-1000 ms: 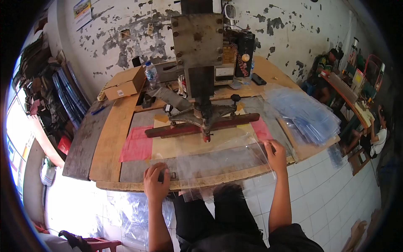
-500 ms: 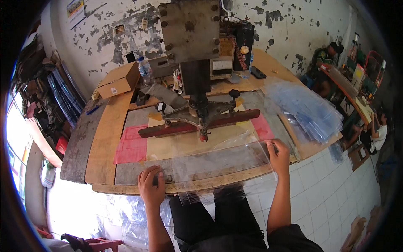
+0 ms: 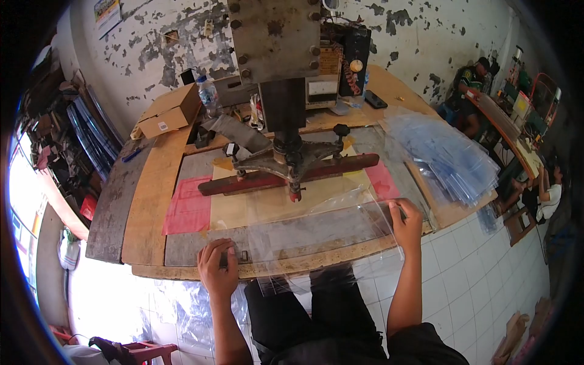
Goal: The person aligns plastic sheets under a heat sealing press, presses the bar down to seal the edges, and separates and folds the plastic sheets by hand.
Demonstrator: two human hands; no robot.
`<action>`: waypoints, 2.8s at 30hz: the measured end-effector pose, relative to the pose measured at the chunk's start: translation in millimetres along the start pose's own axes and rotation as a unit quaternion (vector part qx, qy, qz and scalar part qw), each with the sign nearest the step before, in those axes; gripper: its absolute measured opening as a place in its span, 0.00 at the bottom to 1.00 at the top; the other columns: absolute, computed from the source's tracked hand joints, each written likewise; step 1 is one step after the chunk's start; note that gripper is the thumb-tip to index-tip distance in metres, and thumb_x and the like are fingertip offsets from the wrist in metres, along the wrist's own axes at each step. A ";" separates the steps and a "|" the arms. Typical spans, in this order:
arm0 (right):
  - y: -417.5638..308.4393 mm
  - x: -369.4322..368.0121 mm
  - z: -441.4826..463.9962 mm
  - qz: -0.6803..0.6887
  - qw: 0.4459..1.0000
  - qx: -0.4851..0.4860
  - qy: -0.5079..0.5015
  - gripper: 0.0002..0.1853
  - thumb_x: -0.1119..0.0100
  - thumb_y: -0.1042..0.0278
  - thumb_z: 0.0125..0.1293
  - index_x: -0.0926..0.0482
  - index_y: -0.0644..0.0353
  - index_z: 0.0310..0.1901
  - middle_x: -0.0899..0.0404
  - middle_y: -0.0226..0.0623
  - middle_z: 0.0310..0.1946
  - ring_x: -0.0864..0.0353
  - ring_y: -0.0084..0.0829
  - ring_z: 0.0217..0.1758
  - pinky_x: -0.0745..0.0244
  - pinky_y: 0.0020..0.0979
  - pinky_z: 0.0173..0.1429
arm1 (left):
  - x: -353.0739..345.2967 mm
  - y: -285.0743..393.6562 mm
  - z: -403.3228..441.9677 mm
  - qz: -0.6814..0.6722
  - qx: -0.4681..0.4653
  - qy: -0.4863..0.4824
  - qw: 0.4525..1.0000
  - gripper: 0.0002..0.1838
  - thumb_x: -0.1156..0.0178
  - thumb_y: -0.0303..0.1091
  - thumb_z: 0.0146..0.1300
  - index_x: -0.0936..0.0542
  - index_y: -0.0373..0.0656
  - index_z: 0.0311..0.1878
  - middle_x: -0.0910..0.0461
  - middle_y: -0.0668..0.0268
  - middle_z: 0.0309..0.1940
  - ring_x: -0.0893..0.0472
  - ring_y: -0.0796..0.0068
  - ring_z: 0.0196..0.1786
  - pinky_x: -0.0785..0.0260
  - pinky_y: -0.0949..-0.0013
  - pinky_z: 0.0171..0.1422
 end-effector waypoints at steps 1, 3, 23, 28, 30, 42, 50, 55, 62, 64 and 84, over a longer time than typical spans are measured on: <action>0.0 -0.2 -0.2 0.000 1.000 -0.001 -0.001 0.10 0.35 0.66 0.75 0.14 0.65 0.42 0.12 0.44 0.40 0.14 0.49 0.45 0.24 0.43 0.52 | 0.2 0.3 0.5 -0.002 0.006 -0.003 1.000 0.06 0.35 0.26 0.65 0.12 0.42 0.43 0.11 0.62 0.47 0.14 0.59 0.54 0.28 0.56 0.65; -0.4 0.2 0.2 0.007 1.000 -0.003 0.003 0.10 0.35 0.65 0.75 0.14 0.65 0.42 0.12 0.44 0.39 0.14 0.49 0.45 0.23 0.43 0.52 | 0.4 0.6 0.8 -0.003 0.013 -0.007 1.000 0.06 0.35 0.26 0.66 0.11 0.41 0.44 0.11 0.62 0.47 0.14 0.58 0.55 0.28 0.57 0.65; -1.7 0.6 0.8 0.005 1.000 -0.003 0.007 0.11 0.35 0.65 0.75 0.14 0.65 0.41 0.12 0.44 0.38 0.14 0.48 0.44 0.23 0.42 0.50 | -0.7 -0.5 0.6 -0.001 0.000 -0.004 1.000 0.05 0.35 0.27 0.65 0.14 0.42 0.43 0.11 0.63 0.46 0.14 0.58 0.51 0.28 0.56 0.61; 1.9 0.1 0.4 0.000 1.000 -0.004 0.005 0.11 0.35 0.64 0.75 0.14 0.65 0.41 0.12 0.43 0.38 0.14 0.48 0.44 0.23 0.43 0.50 | -0.8 0.0 0.0 0.005 0.000 -0.002 1.000 0.05 0.35 0.27 0.65 0.13 0.42 0.43 0.11 0.63 0.46 0.14 0.58 0.51 0.28 0.56 0.61; 1.4 -0.1 0.6 0.000 1.000 -0.002 0.002 0.11 0.35 0.64 0.75 0.14 0.65 0.42 0.12 0.43 0.38 0.14 0.49 0.44 0.23 0.43 0.50 | -0.6 -0.1 0.1 0.005 0.002 -0.001 1.000 0.05 0.35 0.27 0.65 0.13 0.42 0.43 0.11 0.63 0.46 0.14 0.58 0.51 0.28 0.56 0.61; 0.4 0.1 0.3 -0.002 1.000 -0.007 0.003 0.10 0.35 0.65 0.75 0.14 0.65 0.42 0.12 0.44 0.39 0.14 0.48 0.43 0.23 0.43 0.50 | -1.3 -1.9 -0.3 0.007 0.000 -0.004 1.000 0.04 0.35 0.28 0.66 0.14 0.42 0.42 0.11 0.63 0.46 0.14 0.58 0.52 0.28 0.56 0.61; -0.4 0.2 0.6 0.000 1.000 -0.002 0.003 0.10 0.35 0.65 0.75 0.14 0.65 0.42 0.12 0.44 0.39 0.14 0.47 0.43 0.23 0.42 0.49 | -0.9 -0.3 0.3 0.001 0.005 -0.008 1.000 0.04 0.35 0.28 0.67 0.14 0.42 0.43 0.11 0.63 0.46 0.14 0.59 0.53 0.28 0.57 0.61; 0.4 -0.2 0.7 -0.003 1.000 0.003 0.002 0.10 0.35 0.65 0.75 0.14 0.65 0.42 0.12 0.44 0.39 0.14 0.47 0.43 0.23 0.42 0.48 | -0.9 -1.0 -0.1 -0.001 0.004 -0.008 1.000 0.04 0.35 0.28 0.67 0.14 0.42 0.43 0.11 0.63 0.46 0.14 0.59 0.53 0.28 0.56 0.61; 2.1 0.1 -0.1 -0.007 1.000 0.004 0.005 0.11 0.34 0.64 0.75 0.14 0.64 0.42 0.12 0.45 0.39 0.14 0.50 0.43 0.23 0.43 0.49 | 0.8 2.2 1.1 -0.002 -0.001 -0.007 1.000 0.05 0.35 0.27 0.66 0.14 0.42 0.43 0.11 0.62 0.46 0.14 0.59 0.53 0.28 0.56 0.61; 1.7 0.1 -0.3 -0.010 1.000 0.003 0.004 0.11 0.35 0.64 0.75 0.14 0.65 0.42 0.12 0.45 0.39 0.14 0.50 0.43 0.23 0.43 0.48 | 0.6 1.4 0.8 -0.003 -0.001 -0.005 1.000 0.05 0.35 0.27 0.66 0.14 0.42 0.43 0.11 0.62 0.46 0.14 0.59 0.53 0.28 0.56 0.61; -10.7 -11.2 7.0 0.020 0.998 0.016 -0.065 0.10 0.34 0.66 0.74 0.11 0.62 0.48 0.10 0.42 0.43 0.12 0.42 0.49 0.21 0.38 0.57 | -0.1 -6.2 -1.2 -0.012 0.013 -0.012 1.000 0.06 0.34 0.30 0.67 0.13 0.43 0.44 0.12 0.61 0.47 0.15 0.56 0.53 0.28 0.56 0.62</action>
Point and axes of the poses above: each hand's wrist, its own z-axis towards the middle knuckle, its own x-axis out of the back of the hand, y = z × x, the point moved 9 cm from there along z, towards the middle knuckle
